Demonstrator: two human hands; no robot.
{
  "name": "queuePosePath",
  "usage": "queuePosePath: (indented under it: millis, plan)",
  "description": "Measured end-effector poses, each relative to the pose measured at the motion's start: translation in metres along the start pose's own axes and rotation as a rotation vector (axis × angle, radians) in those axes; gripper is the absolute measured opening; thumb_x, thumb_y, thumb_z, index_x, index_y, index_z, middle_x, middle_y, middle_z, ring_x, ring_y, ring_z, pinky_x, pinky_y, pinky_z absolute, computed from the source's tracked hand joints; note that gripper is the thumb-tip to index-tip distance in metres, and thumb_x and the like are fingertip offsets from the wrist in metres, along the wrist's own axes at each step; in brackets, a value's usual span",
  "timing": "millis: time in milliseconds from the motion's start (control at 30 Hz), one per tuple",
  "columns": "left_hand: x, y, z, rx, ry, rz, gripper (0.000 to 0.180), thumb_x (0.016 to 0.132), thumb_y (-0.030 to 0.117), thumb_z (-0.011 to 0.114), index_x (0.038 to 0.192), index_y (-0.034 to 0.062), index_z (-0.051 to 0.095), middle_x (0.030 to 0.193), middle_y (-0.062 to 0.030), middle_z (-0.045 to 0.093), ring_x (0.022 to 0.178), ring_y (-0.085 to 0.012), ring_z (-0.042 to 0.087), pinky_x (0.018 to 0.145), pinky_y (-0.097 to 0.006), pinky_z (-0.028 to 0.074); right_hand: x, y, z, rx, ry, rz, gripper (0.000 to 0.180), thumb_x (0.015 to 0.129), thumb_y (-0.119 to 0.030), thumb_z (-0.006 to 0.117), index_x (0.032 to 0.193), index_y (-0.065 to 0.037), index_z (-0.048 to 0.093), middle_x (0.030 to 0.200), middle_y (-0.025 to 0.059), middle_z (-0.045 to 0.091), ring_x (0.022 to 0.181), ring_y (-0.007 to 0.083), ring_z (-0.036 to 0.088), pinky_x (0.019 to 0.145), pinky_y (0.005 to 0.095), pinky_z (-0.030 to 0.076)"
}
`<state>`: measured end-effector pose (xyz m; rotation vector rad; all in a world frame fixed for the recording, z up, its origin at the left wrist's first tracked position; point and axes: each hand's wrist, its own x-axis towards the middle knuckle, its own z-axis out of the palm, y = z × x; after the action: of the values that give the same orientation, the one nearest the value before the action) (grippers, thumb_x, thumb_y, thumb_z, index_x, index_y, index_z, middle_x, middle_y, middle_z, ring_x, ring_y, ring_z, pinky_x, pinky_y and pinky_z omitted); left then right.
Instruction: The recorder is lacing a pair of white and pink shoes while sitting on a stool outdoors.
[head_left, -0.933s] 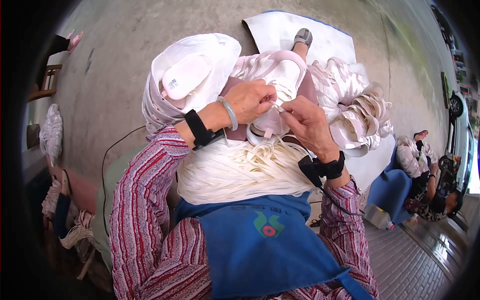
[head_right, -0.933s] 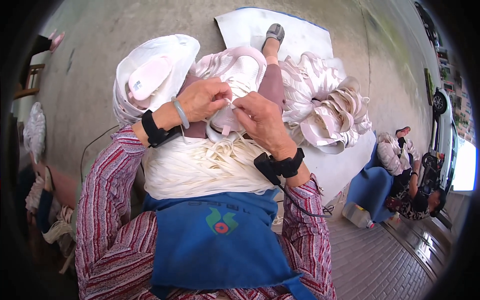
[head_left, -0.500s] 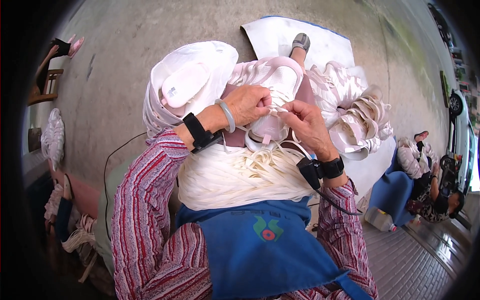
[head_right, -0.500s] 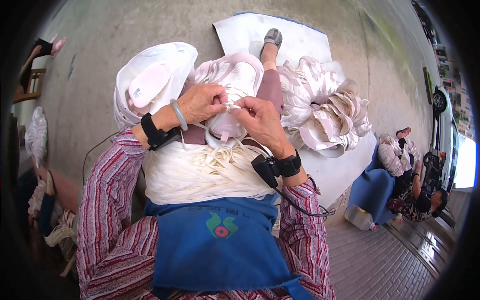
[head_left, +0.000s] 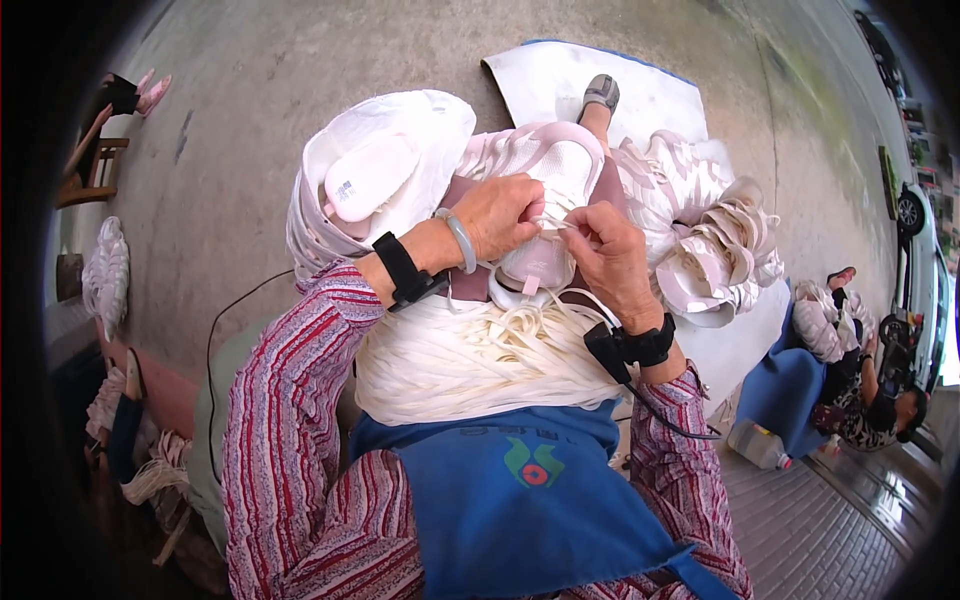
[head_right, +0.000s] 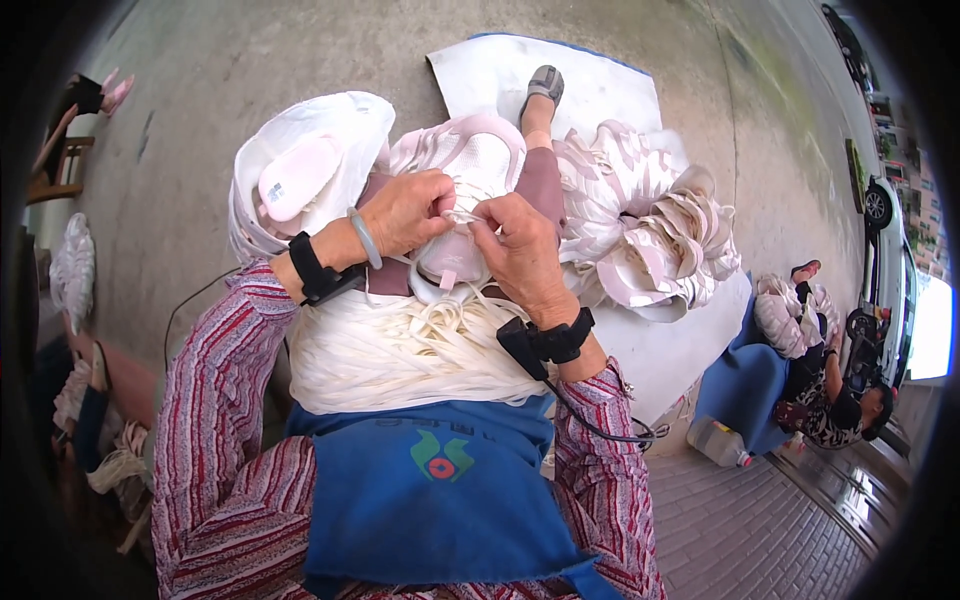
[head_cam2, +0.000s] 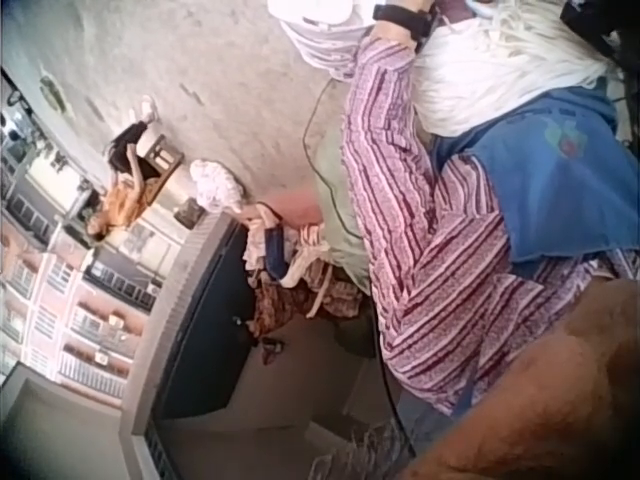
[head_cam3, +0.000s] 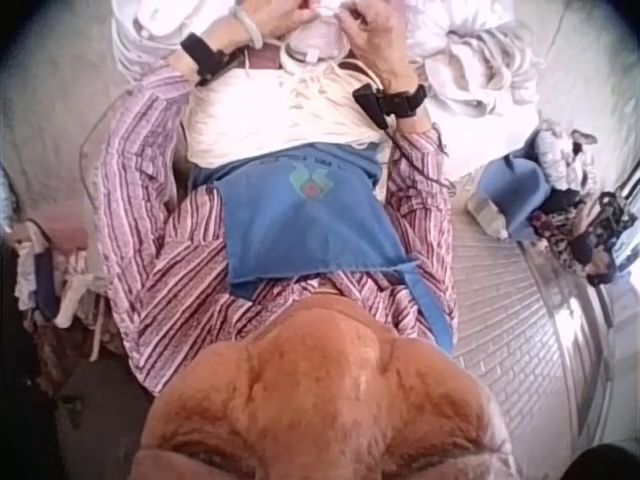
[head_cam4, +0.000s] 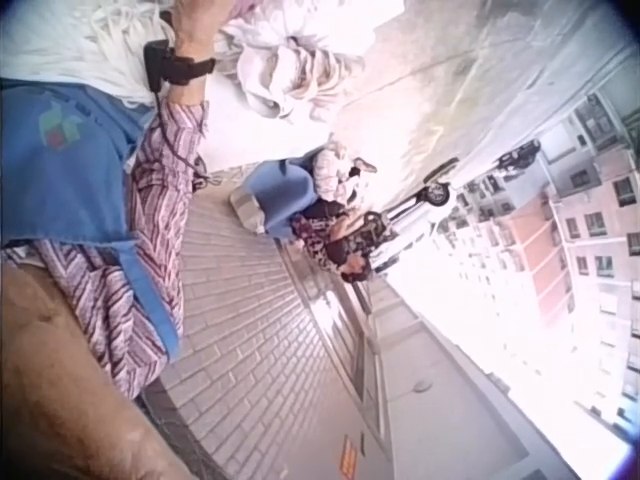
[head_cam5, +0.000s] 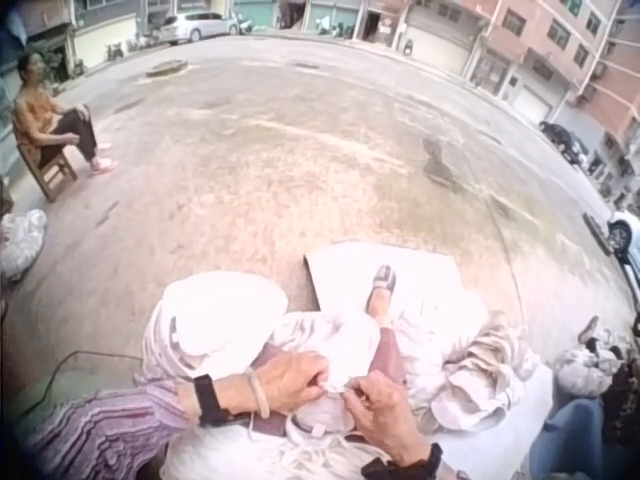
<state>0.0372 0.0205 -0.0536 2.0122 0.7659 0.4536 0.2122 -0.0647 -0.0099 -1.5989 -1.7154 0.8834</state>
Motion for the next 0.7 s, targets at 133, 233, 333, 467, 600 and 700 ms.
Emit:
queuePosePath:
  millis: [133, 233, 333, 467, 600, 700]
  plan:
    - [0.001, 0.0, 0.003, -0.002, 0.048, 0.058, 0.018, 0.071, 0.003, 0.067, 0.075, 0.0025, 0.05, 0.069, -0.0108, 0.053, 0.064, -0.0262, 0.053, 0.059, -0.035, 0.043, 0.005, 0.005, 0.012, -0.14, 0.28, -0.068, 0.013, 0.075, 0.002, 0.064, 0.081, -0.002, 0.054, 0.074, 0.0096, 0.055, 0.065, 0.0227, 0.057, 0.059, 0.0338, 0.046]
    - [0.001, 0.0, 0.002, -0.031, 0.061, 0.071, 0.018, 0.07, 0.002, 0.067, 0.075, 0.0023, 0.049, 0.068, -0.0107, 0.052, 0.063, -0.026, 0.051, 0.059, -0.035, 0.043, 0.007, 0.001, 0.015, -0.13, 0.32, -0.039, 0.013, 0.074, 0.001, 0.064, 0.08, -0.002, 0.053, 0.074, 0.0091, 0.055, 0.064, 0.0225, 0.056, 0.058, 0.033, 0.045]
    - [0.001, 0.001, 0.001, -0.078, 0.074, 0.023, 0.017, 0.071, 0.001, 0.065, 0.076, 0.0019, 0.049, 0.068, -0.0105, 0.051, 0.063, -0.0257, 0.051, 0.058, -0.035, 0.043, 0.007, 0.0, 0.014, -0.191, 0.292, -0.072, 0.015, 0.072, 0.001, 0.064, 0.08, -0.002, 0.052, 0.073, 0.0091, 0.053, 0.063, 0.0225, 0.054, 0.058, 0.0319, 0.045]
    - [0.002, 0.008, 0.002, -0.118, 0.075, -0.129, 0.012, 0.075, 0.003, 0.062, 0.078, 0.0011, 0.051, 0.071, -0.0109, 0.053, 0.066, -0.0242, 0.053, 0.061, -0.034, 0.043, 0.003, -0.001, 0.015, -0.076, 0.258, -0.057, 0.017, 0.071, 0.003, 0.064, 0.078, -0.002, 0.05, 0.071, 0.01, 0.05, 0.061, 0.0225, 0.051, 0.056, 0.0314, 0.043]
    - [0.004, -0.001, 0.006, -0.057, 0.077, 0.053, 0.008, 0.078, 0.004, 0.06, 0.084, 0.0012, 0.056, 0.076, -0.0109, 0.055, 0.071, -0.023, 0.054, 0.065, -0.034, 0.044, 0.002, 0.006, 0.019, -0.124, 0.318, -0.094, 0.017, 0.071, 0.004, 0.064, 0.077, -0.001, 0.049, 0.07, 0.0106, 0.049, 0.06, 0.0219, 0.051, 0.056, 0.0313, 0.043]
    - [0.005, -0.008, -0.003, -0.142, -0.068, 0.012, 0.013, 0.079, 0.004, 0.059, 0.092, 0.0026, 0.06, 0.083, -0.0101, 0.057, 0.077, -0.0224, 0.056, 0.07, -0.033, 0.044, 0.003, 0.009, 0.018, -0.075, 0.33, -0.072, 0.016, 0.071, 0.004, 0.063, 0.077, -0.001, 0.049, 0.07, 0.0105, 0.049, 0.061, 0.0216, 0.051, 0.056, 0.0309, 0.043]
